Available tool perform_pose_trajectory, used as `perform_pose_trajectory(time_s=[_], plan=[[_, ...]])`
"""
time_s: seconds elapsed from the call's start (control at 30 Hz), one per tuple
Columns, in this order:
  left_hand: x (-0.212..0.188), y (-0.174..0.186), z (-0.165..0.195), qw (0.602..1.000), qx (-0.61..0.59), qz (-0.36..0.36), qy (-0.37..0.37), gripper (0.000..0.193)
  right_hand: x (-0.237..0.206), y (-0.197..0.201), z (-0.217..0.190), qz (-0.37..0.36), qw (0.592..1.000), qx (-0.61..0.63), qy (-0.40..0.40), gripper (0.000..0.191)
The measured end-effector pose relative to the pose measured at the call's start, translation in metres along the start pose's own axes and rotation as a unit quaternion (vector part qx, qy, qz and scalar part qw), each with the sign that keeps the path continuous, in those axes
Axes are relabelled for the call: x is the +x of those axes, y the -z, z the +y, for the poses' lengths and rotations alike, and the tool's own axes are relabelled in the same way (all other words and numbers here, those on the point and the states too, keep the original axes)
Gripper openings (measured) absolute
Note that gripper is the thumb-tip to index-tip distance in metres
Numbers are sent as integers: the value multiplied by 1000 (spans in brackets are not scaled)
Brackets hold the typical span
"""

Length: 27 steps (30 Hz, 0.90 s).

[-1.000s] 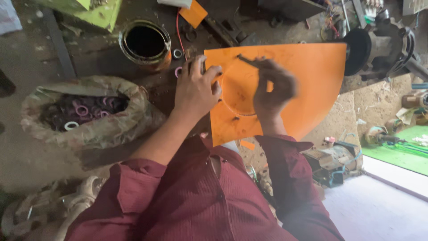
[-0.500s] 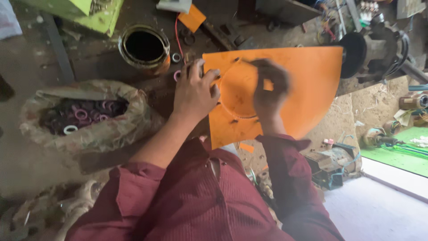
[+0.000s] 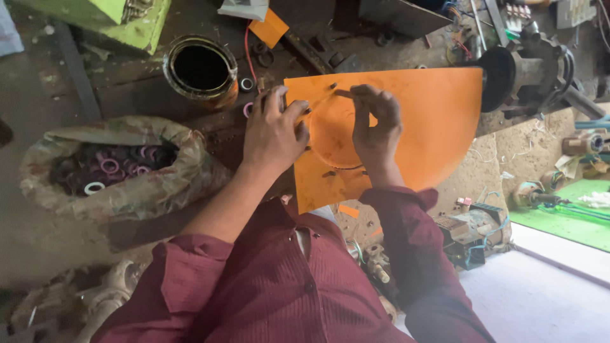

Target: The person traces a circle onto orange gasket paper using a pen around a round metal flange on the workbench, cuts out the traced circle with scissors, and fits the cut gasket over the studs of the pump housing. They then handle a can, wipe parts with a cloth, and use a hammer on the pump assembly.

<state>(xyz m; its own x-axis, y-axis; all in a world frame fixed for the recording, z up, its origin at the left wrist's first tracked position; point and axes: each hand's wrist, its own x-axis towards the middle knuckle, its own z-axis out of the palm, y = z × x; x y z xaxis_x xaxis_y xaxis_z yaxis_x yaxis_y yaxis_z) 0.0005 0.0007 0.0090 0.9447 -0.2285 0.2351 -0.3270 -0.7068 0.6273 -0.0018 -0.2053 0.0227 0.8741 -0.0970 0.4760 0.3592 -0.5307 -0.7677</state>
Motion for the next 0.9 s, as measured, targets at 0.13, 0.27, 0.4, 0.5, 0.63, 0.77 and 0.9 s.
perform_pose_trajectory(time_s=[0.13, 0.27, 0.4, 0.5, 0.63, 0.77, 0.9], plan=[[-1, 1, 0, 1000, -6, -8, -1, 33, -2, 6, 0, 56, 995, -59, 57, 15], [-1, 0, -1, 1000, 4, 9, -20, 34, -5, 5, 0, 22, 996, -88, 1, 12], [-1, -2, -2, 1000, -2, 8, -12, 33, -5, 4, 2, 67, 992, 4, 110, 15], [-2, -3, -3, 1000, 6, 22, -16, 33, -3, 6, 3, 38, 994, -100, 7, 25], [-1, -3, -2, 1000, -7, 7, -8, 31, 0, 10, -1, 50, 990, -114, 66, 16], [1, -2, -1, 1000, -1, 16, -20, 30, 2, 12, -5, 80, 993, -63, 57, 17], [0, -1, 0, 1000, 1, 26, -12, 27, 2, 14, -5, -44, 988, -150, 19, 14]])
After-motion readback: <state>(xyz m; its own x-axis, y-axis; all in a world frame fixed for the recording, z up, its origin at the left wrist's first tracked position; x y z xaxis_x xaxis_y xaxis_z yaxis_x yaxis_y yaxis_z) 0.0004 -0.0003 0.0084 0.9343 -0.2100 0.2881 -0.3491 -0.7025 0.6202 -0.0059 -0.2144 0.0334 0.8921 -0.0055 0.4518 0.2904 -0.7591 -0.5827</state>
